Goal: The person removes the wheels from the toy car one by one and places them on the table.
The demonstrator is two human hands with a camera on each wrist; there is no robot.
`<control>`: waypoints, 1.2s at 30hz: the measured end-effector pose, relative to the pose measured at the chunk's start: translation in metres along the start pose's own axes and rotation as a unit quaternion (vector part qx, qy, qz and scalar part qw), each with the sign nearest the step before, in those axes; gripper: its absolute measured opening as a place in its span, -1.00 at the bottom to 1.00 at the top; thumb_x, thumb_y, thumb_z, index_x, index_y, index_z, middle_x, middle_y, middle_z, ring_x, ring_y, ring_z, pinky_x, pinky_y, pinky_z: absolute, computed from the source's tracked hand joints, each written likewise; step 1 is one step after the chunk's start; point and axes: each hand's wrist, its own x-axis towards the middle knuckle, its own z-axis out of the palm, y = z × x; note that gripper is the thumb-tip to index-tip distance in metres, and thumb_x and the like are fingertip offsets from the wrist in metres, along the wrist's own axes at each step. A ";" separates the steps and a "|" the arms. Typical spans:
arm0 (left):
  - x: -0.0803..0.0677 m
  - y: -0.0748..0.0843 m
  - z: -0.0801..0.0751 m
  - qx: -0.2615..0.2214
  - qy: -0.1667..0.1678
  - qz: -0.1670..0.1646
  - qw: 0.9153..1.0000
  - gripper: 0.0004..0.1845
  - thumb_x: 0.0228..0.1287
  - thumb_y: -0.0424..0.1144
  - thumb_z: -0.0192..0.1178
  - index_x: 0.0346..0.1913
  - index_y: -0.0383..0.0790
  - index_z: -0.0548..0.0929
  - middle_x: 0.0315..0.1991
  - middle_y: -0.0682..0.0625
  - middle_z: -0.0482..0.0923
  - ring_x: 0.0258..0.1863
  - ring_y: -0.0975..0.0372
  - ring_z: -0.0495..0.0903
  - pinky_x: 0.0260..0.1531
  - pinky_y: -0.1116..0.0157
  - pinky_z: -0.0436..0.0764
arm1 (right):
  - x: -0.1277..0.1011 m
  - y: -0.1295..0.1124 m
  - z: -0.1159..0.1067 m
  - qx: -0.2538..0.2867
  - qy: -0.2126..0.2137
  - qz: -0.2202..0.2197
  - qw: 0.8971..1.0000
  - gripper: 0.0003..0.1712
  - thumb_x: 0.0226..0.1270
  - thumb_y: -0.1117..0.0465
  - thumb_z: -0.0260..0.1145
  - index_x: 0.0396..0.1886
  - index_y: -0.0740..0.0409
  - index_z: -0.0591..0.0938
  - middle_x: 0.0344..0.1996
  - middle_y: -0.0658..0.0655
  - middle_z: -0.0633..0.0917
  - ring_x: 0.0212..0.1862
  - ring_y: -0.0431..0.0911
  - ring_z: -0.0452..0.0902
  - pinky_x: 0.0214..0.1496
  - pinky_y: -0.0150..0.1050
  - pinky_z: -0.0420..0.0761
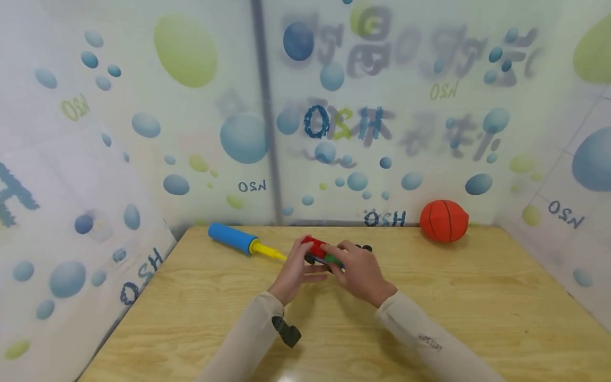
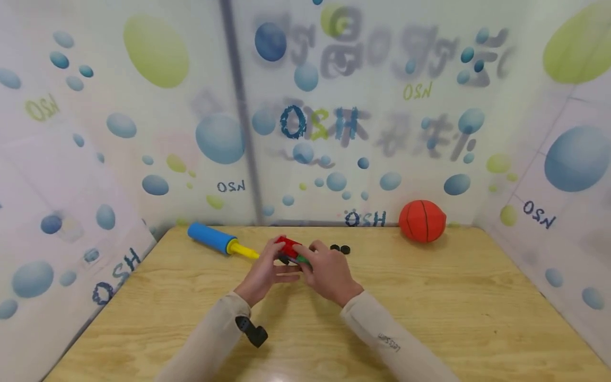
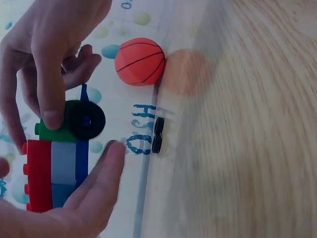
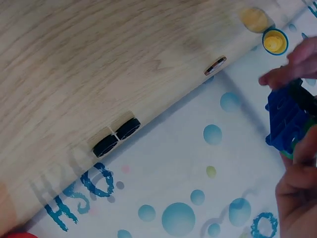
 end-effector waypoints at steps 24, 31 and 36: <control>-0.021 0.023 0.001 0.357 -0.064 0.184 0.914 -0.54 0.35 -0.05 0.27 0.27 0.10 0.45 -0.02 -0.12 0.69 -0.22 0.16 0.60 -0.21 0.27 0.67 | 0.013 0.039 -0.044 0.380 -0.217 0.123 0.891 -0.55 0.39 0.19 0.36 0.24 0.09 0.52 0.01 0.27 0.73 -0.36 -0.21 0.74 -0.25 -0.26 0.71; -0.019 0.016 -0.005 0.341 -0.090 0.206 0.913 -0.60 0.42 -0.04 0.22 0.27 0.19 0.51 0.16 -0.02 0.65 0.01 0.09 0.65 -0.03 0.18 0.71 | 0.013 0.040 -0.043 0.434 -0.197 0.172 0.862 -0.51 0.34 0.13 0.41 0.13 0.17 0.42 -0.03 0.33 0.76 -0.24 -0.06 0.80 -0.11 -0.25 0.74; -0.016 0.014 -0.008 0.331 -0.116 0.200 0.915 -0.67 0.45 -0.04 0.18 0.21 0.23 0.57 0.19 0.06 0.62 0.03 0.16 0.63 0.06 0.16 0.69 | 0.014 0.043 -0.041 0.446 -0.199 0.168 0.856 -0.54 0.35 0.13 0.40 0.12 0.17 0.45 -0.04 0.32 0.77 -0.18 -0.02 0.80 -0.10 -0.25 0.74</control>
